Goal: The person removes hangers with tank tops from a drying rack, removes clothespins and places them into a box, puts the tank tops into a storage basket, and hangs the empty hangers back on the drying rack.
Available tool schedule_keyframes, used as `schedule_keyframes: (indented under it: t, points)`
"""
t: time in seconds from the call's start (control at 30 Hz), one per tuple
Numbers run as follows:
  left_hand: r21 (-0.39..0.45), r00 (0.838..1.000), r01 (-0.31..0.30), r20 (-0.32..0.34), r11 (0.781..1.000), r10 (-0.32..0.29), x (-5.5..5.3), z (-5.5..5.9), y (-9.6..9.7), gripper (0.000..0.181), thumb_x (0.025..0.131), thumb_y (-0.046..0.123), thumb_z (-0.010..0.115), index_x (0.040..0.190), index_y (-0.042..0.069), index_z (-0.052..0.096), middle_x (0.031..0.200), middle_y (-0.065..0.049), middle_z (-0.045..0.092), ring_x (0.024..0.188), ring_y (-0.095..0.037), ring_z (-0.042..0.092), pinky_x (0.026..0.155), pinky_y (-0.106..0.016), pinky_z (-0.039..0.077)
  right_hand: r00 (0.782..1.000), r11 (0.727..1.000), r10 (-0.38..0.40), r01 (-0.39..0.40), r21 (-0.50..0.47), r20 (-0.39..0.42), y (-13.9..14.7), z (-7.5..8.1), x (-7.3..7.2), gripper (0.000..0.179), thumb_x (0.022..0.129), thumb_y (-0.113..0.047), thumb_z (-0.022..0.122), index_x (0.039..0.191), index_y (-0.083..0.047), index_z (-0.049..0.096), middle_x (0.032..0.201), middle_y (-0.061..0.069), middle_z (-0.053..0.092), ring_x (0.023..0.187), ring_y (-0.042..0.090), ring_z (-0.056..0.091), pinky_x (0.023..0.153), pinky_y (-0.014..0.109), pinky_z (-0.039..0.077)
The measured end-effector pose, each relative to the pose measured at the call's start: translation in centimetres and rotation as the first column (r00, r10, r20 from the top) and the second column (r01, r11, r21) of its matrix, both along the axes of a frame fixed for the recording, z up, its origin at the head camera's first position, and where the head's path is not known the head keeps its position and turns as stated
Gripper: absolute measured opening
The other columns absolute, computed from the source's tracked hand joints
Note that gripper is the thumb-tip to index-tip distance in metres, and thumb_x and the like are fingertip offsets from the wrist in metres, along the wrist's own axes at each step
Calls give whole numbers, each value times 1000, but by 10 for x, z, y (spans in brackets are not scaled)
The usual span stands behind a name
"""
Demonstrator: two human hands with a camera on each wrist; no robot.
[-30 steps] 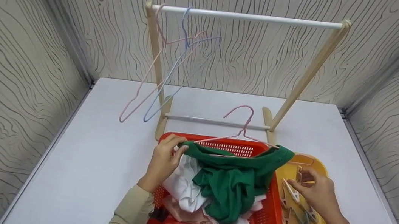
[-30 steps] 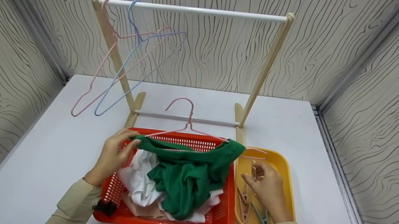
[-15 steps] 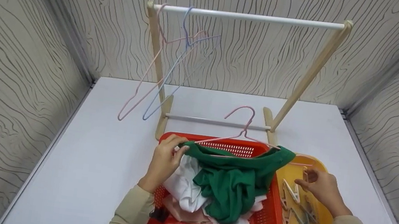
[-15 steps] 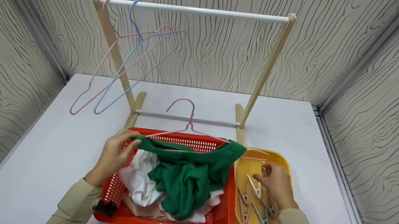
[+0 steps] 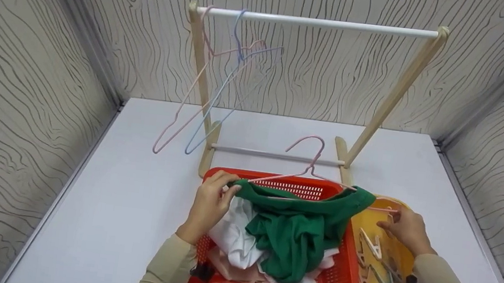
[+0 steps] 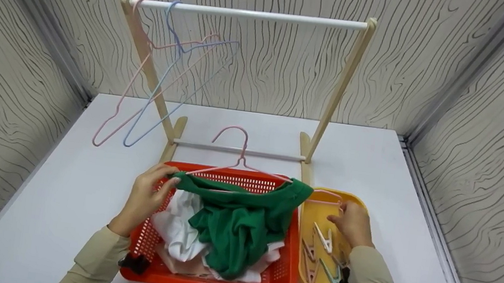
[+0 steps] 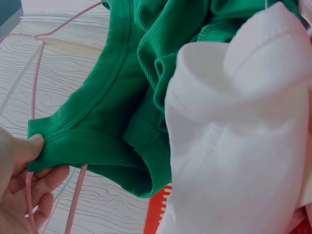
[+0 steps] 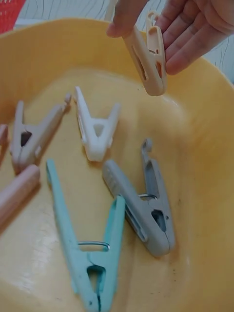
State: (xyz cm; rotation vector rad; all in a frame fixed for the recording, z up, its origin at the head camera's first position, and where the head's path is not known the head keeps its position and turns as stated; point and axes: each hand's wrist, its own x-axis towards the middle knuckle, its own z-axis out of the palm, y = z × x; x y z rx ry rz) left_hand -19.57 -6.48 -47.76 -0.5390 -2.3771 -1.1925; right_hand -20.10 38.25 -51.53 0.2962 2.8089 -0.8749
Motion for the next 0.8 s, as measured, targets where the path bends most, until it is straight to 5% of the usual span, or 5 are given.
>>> schedule_keyframes:
  t: [0.1,0.23,0.37,0.6,0.8]
  points:
    - [3,1000,6,-4,1000,-6,0,0,0,15,91,15,64,103,6,68,94,-6,67,78,-13,59,66,-19,54,999,1000,-7,7,2,34,3,-4,-2,52,88,-21,69,124,11,49,123,36,55,96,40,62,93,53,53]
    - [4,1000,6,-6,1000,-6,0,1,0,15,91,15,64,103,6,69,94,-6,67,77,-13,59,65,-19,53,997,1000,-16,16,-6,76,6,-8,-4,49,89,-18,68,122,13,49,125,37,53,98,41,61,95,56,51]
    - [2,1000,0,-3,1000,0,1,1,1,16,91,15,65,103,6,69,94,-6,67,78,-14,60,66,-20,55,994,1000,-18,20,-22,111,9,-13,-4,46,88,-14,68,120,12,49,121,36,55,93,36,62,90,51,54]
    - [6,1000,-1,-26,1000,1,1,0,1,14,90,13,65,101,5,69,93,-6,67,78,-13,60,66,-20,54,995,998,28,-33,45,99,15,-21,-4,38,84,-8,69,106,18,54,88,22,61,74,25,59,67,36,55]
    - [3,999,-8,-31,1000,8,0,1,1,13,90,12,66,100,5,69,93,-6,67,77,-13,59,63,-19,51,994,994,57,-66,90,94,16,-24,-6,44,83,-6,68,111,23,52,97,35,61,76,31,59,69,40,55]
